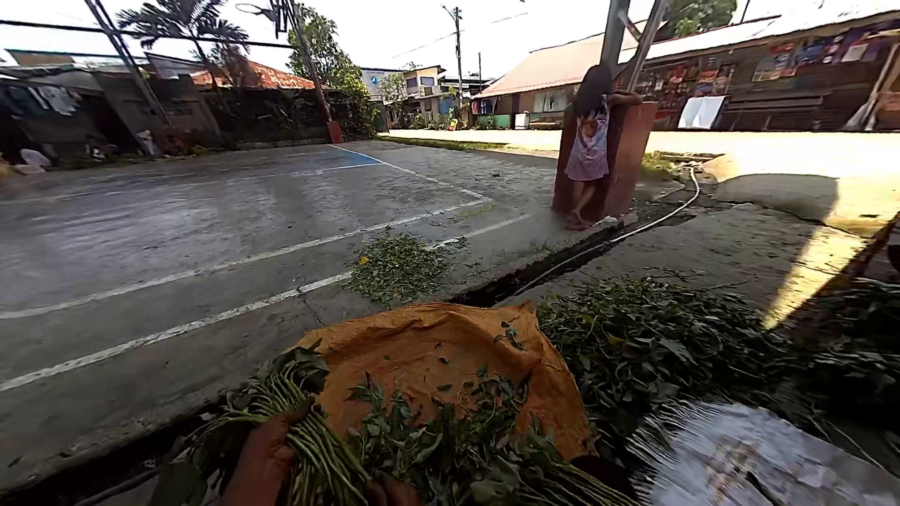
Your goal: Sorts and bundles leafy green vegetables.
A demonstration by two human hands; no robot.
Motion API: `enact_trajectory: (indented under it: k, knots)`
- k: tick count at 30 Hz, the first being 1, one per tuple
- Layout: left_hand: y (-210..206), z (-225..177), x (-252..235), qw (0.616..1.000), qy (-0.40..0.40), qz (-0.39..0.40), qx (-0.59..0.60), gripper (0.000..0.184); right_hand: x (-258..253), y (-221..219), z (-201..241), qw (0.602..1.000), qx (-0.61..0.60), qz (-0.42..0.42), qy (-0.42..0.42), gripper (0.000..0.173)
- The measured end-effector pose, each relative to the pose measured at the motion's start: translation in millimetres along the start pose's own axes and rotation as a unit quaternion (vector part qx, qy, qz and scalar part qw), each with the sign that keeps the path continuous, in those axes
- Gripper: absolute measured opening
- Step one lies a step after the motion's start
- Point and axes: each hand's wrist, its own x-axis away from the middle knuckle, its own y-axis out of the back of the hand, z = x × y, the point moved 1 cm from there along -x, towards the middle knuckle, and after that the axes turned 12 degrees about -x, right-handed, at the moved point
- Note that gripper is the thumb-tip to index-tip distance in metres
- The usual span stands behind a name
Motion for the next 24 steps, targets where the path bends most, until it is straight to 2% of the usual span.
enact_trajectory:
  k: [2, 5, 7, 9, 10, 11, 13, 14, 15, 16, 17, 18, 19, 20, 21, 22, 23, 24]
  knots:
    - [-3.9, -5.9, -4.1, 0.998, 0.023, -0.043, 0.026, 0.021, 11.0, 2.3, 3.3, 0.997, 0.072, -0.038, -0.017, 0.044]
    - [6.6, -2.6, -31.1, 0.995, 0.026, -0.08, 0.059, 0.032, 24.8, 10.6, 1.6, 0.983, 0.172, -0.052, -0.029, 0.046]
    - [9.1, -6.0, -32.7, 0.995, 0.01, -0.092, 0.021, 0.039, 19.7, 15.9, -2.8, 0.971, 0.229, 0.006, -0.07, 0.045]
    - [6.1, -15.5, -25.1, 0.997, -0.003, -0.073, -0.007, 0.039, 1.0, 19.2, -11.1, 0.946, 0.271, 0.123, -0.132, 0.046]
    - [5.2, -17.4, -24.5, 0.998, -0.009, -0.06, 0.005, 0.038, -7.5, 20.0, -20.3, 0.945, 0.259, 0.154, -0.123, 0.044]
    - [5.9, -17.4, -27.3, 0.998, -0.016, -0.049, 0.034, 0.035, -13.6, 21.7, -30.9, 0.964, 0.209, 0.142, -0.079, 0.04]
    - [10.6, -16.6, -36.1, 0.991, -0.03, -0.045, 0.12, 0.022, -27.2, 24.6, -39.9, 1.0, -0.004, 0.003, 0.023, 0.035]
    - [11.8, -15.1, -37.9, 0.986, -0.031, -0.056, 0.156, 0.017, -38.7, 26.2, -35.0, 0.987, -0.124, -0.094, 0.05, 0.034]
    - [12.9, -11.1, -39.0, 0.979, -0.034, -0.068, 0.191, 0.012, -53.0, 29.9, -26.6, 0.951, -0.234, -0.195, 0.057, 0.034]
    - [17.7, -5.4, -39.9, 0.97, -0.047, -0.083, 0.224, 0.009, -66.5, 38.9, -16.2, 0.897, -0.325, -0.296, 0.041, 0.031]
    - [28.7, -0.6, -42.7, 0.96, -0.073, -0.099, 0.252, 0.009, -79.0, 56.6, -10.0, 0.841, -0.382, -0.383, 0.026, 0.024]
    - [45.2, 4.3, -48.2, 0.95, -0.104, -0.114, 0.271, 0.009, -88.9, 81.2, -11.3, 0.804, -0.393, -0.446, 0.017, 0.02]
    - [63.8, 8.9, -54.1, 0.942, -0.132, -0.134, 0.277, 0.009, -98.0, 107.0, -22.3, 0.798, -0.365, -0.48, 0.013, 0.02]
    - [83.0, 13.1, -60.9, 0.936, -0.153, -0.155, 0.275, 0.009, -105.6, 129.7, -38.5, 0.826, -0.304, -0.475, 0.005, 0.025]
    - [101.0, 18.0, -65.6, 0.934, -0.168, -0.162, 0.27, 0.012, -111.9, 148.3, -56.7, 0.873, -0.19, -0.448, -0.026, 0.031]
    - [115.7, 24.6, -68.3, 0.936, -0.176, -0.158, 0.259, 0.015, -114.2, 163.4, -74.3, 0.919, -0.051, -0.38, -0.089, 0.035]
    - [126.3, 31.8, -69.9, 0.94, -0.175, -0.149, 0.254, 0.019, -116.7, 173.7, -87.9, 0.936, 0.104, -0.281, -0.184, 0.037]
    - [132.9, 39.8, -70.6, 0.942, -0.165, -0.136, 0.258, 0.021, -121.3, 178.0, -100.1, 0.912, 0.239, -0.184, -0.278, 0.045]
